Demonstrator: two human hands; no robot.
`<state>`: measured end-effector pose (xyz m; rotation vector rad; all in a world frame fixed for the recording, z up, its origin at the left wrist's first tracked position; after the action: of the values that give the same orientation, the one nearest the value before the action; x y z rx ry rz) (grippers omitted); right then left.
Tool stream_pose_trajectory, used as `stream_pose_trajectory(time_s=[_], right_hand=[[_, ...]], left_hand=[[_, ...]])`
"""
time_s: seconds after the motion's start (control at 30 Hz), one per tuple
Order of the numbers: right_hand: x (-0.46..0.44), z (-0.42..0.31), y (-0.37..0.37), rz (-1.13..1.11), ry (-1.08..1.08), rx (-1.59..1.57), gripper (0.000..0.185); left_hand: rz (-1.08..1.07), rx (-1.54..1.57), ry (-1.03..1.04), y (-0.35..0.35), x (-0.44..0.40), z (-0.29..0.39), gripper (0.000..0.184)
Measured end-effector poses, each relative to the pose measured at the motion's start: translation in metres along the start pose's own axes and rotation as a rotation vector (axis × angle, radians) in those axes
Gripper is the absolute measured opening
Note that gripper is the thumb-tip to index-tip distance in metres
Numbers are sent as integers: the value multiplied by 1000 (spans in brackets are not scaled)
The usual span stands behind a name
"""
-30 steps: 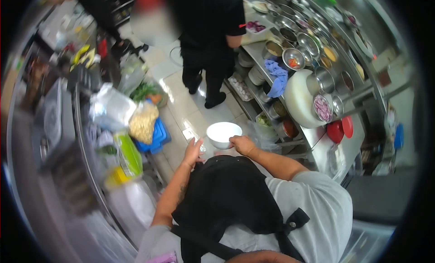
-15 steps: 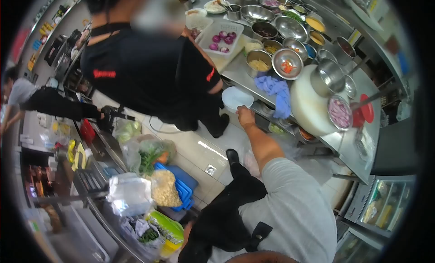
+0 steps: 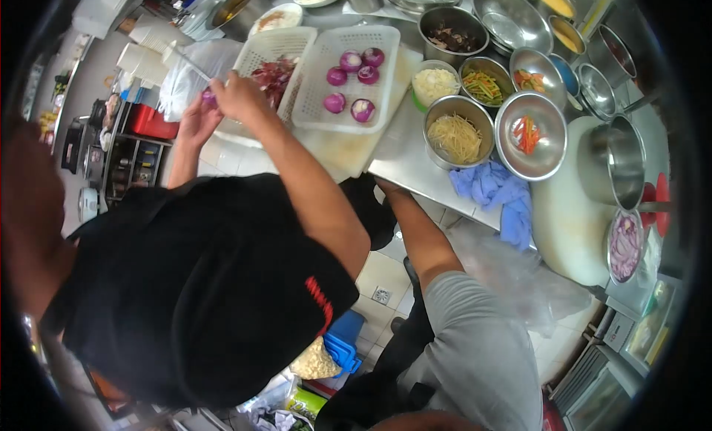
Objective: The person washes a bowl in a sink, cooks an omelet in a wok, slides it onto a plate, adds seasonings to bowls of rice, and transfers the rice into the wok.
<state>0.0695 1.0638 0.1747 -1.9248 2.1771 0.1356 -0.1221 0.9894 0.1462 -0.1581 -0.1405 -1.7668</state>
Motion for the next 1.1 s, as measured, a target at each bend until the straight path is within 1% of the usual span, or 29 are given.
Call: stream_pose_trajectory(time_s=[0.03, 0.07, 0.13, 0.17, 0.3, 0.37, 0.43, 0.47, 0.5, 0.53, 0.57, 0.6, 0.63, 0.67, 0.73, 0.8, 0.83, 0.87, 0.9, 1.0, 1.07, 1.1], right_hand=[[6, -6, -2, -122, 54, -51, 68], [14, -16, -10, -138, 83, -60, 66], [20, -12, -5, -167, 108, -102, 61], [27, -23, -13, -172, 99, -124, 61], [32, -28, 14, -163, 42, -94, 57], [44, -51, -10, 250, -179, -42, 38], [40, -48, -10, 231, -154, -72, 40], [37, -42, -1, 131, -93, -101, 41], [33, -36, 4, 38, -32, -126, 43], [31, -32, 7, -26, 15, -147, 44], [30, -30, 9, -67, 46, -160, 45], [27, -28, 10, -89, 72, -171, 46], [26, -28, 12, -105, 90, -185, 48], [25, -26, 13, -114, 109, -196, 49], [23, -21, 11, -117, 145, -219, 52], [23, -9, -7, -48, 187, -227, 54], [22, 0, -22, 51, 200, -225, 53], [19, 15, -30, 122, 239, -182, 55], [13, 29, -26, 112, 255, -138, 56], [12, 59, -11, 154, 263, 42, 58], [183, 220, -142, 168, 193, 439, 35], [276, 282, -198, 134, 188, 649, 31]], left_hand=[[-61, 86, -20, 0, -30, 5, 47], [-114, 162, -42, 0, -55, 8, 47], [-211, 298, -97, -4, -86, 10, 46], [-242, 334, -111, -7, -93, 9, 46], [-304, 392, -126, -25, -107, 8, 45], [-290, 381, -103, -34, -109, 12, 45], [-220, 351, -48, -49, -109, 14, 52], [-148, 319, 11, -61, -110, 19, 61], [-135, 291, 6, -60, -112, 19, 60], [-135, 288, 5, -60, -112, 19, 60], [-276, 272, -1, -46, -108, 20, 57], [-416, 254, -8, -28, -101, 23, 54], [-412, 250, -8, -24, -100, 25, 54], [-377, 281, -46, -13, -96, 25, 54], [-306, 344, -116, -15, -96, 19, 54], [-240, 411, -183, -23, -98, 14, 54], [-531, 474, -211, 8, -91, 23, 55], [-600, 478, -271, 19, -83, 23, 52], [-575, 461, -260, 25, -82, 25, 52], [-293, 325, -129, 8, -81, 29, 51], [-154, 162, -33, 8, -61, 31, 51], [-87, 75, 7, 12, -46, 29, 51]])
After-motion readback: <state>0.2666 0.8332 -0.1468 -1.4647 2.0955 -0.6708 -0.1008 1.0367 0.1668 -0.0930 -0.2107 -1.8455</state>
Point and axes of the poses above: each hand's wrist, its own x-axis away from the middle knuckle, its own y-axis out of the palm, z = x × y, the point moved 10 cm from there along -x, towards the middle knuckle, and after that the axes turned 5 degrees about -x, right-handed, at the moved point
